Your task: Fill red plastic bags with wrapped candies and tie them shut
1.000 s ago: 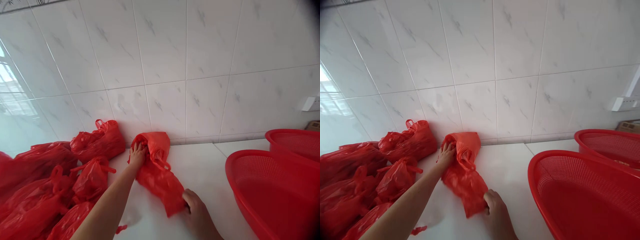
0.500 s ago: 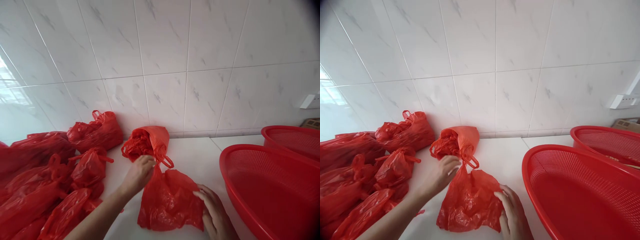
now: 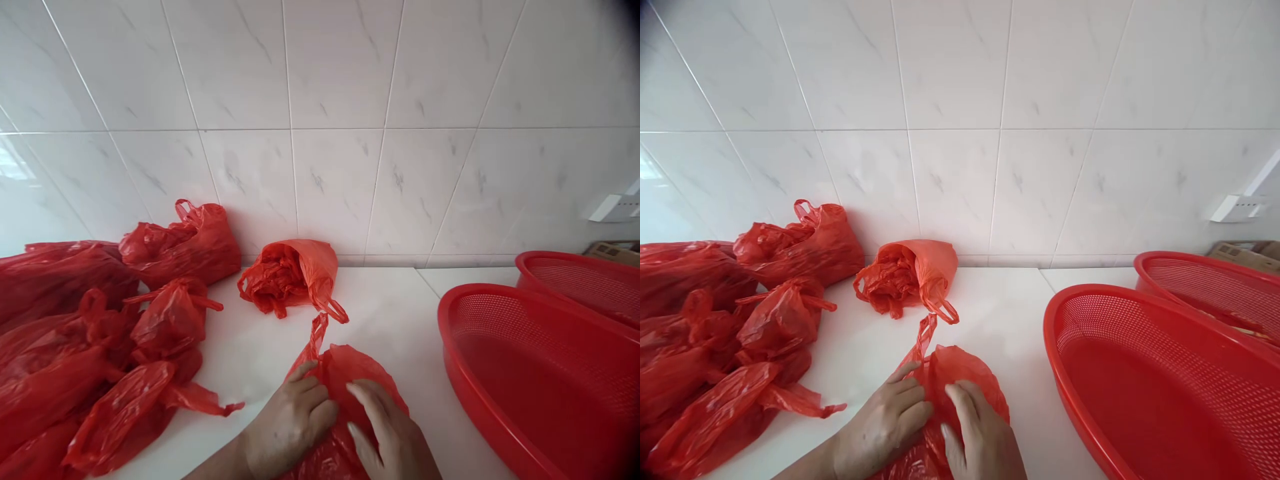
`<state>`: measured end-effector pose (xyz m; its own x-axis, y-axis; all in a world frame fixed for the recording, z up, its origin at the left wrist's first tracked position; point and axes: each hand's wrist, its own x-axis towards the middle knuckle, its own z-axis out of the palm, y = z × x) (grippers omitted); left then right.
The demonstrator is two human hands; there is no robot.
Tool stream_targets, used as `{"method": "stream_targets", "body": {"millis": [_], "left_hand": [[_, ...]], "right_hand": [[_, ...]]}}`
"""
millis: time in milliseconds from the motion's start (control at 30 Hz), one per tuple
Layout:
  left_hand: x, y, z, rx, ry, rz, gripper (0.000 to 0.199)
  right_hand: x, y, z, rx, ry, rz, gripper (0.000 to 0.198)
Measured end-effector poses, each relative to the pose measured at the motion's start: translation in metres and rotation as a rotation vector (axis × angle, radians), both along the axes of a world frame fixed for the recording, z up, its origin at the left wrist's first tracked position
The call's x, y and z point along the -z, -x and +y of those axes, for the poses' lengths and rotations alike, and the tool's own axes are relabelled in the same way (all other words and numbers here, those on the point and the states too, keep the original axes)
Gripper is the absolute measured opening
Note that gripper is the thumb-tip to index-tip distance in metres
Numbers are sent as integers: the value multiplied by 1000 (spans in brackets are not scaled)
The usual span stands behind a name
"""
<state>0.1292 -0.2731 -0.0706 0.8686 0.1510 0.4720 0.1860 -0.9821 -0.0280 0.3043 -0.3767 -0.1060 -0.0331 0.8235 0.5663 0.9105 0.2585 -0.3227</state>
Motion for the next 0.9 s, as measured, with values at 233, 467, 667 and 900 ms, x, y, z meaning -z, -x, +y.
{"method": "stream_targets", "body": {"millis": [233, 467, 667, 900], "left_hand": [[-10, 16, 6, 63, -94, 3, 32], [-27, 23, 3, -121, 312, 303, 30], [-45, 33, 28, -522, 474, 256, 33], [-51, 46, 38, -772, 262, 312, 36]], "right_hand": [[-7, -16, 12, 257, 346, 540, 19], [-33, -37, 5, 56, 127, 1503, 17], [-43, -46, -4, -72, 12, 1602, 9], [-41, -45, -5, -1, 67, 1490, 20]]}}
